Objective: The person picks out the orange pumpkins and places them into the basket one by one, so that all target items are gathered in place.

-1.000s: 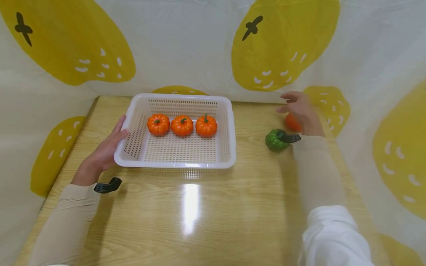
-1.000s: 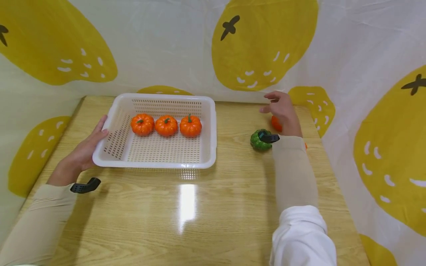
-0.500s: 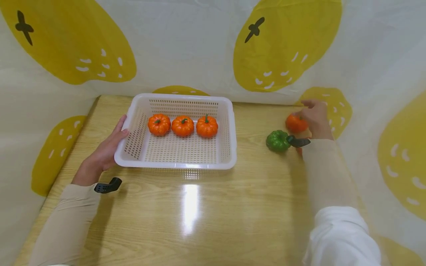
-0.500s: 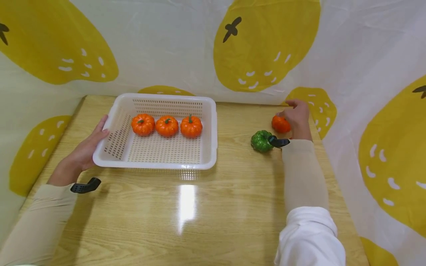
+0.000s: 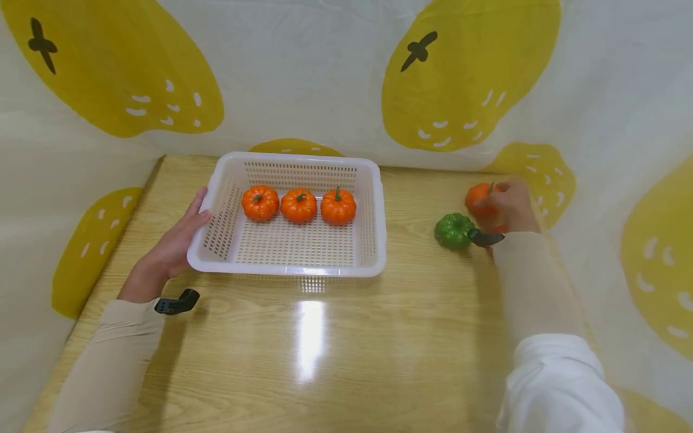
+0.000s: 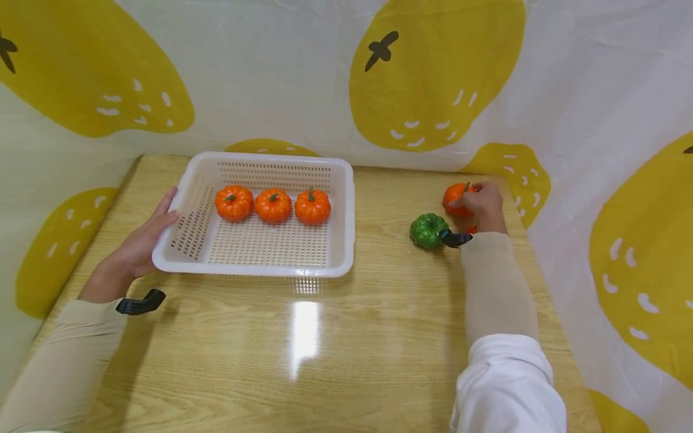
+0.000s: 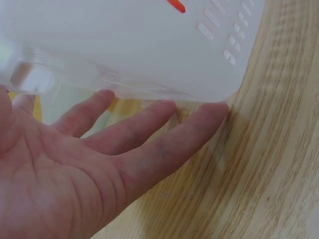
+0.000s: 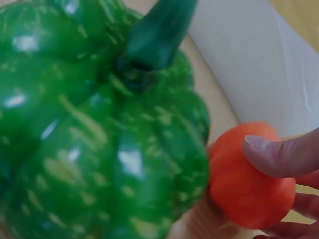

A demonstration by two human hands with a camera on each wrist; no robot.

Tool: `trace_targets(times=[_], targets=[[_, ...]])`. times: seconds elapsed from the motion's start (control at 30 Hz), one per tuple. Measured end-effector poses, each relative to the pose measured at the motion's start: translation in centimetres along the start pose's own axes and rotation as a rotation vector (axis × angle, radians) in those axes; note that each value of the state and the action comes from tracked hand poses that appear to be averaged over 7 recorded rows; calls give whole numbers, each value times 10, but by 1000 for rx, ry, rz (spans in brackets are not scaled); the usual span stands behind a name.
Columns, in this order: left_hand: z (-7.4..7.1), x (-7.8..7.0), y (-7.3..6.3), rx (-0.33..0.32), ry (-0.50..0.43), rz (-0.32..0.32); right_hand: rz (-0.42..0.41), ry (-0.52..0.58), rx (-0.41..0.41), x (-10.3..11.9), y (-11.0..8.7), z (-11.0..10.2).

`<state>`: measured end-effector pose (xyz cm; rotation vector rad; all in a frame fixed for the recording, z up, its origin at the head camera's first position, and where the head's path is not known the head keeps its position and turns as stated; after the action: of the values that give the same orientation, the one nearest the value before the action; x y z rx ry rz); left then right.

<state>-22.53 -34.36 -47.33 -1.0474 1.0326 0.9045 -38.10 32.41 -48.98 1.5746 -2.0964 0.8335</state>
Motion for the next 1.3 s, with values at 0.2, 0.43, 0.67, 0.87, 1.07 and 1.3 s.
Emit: trace_targets(times=[0.2,0.43,0.67,0.87,1.07,1.3], targets=[[1,0,0,6,-2,0,18,12,18,-4,0,4],[0,1,-1,3,-17,-11,-20,12,-42,1,-1,0],[1,0,-1,-2,-3,-6,-32,-2,-30,15,-5,-3],[1,0,0,-8,-6,-6,-50,42,11,28,-12,-4],[1,0,0,-5,-10,-7,-36,34,83,42,-15,-6],[1,0,1,1,-18,-3,-81,16,102,62,-20,-8]])
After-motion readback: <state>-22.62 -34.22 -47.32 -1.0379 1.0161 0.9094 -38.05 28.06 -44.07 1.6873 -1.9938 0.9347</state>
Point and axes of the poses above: each hand's wrist, its own y-axis towards the middle knuckle, its own z-axis out of the palm, x = y × z, the point moved 5 cm from there along y, towards the middle knuckle, and after that the axes turned 14 degrees about -y, right-handed, at the moved point
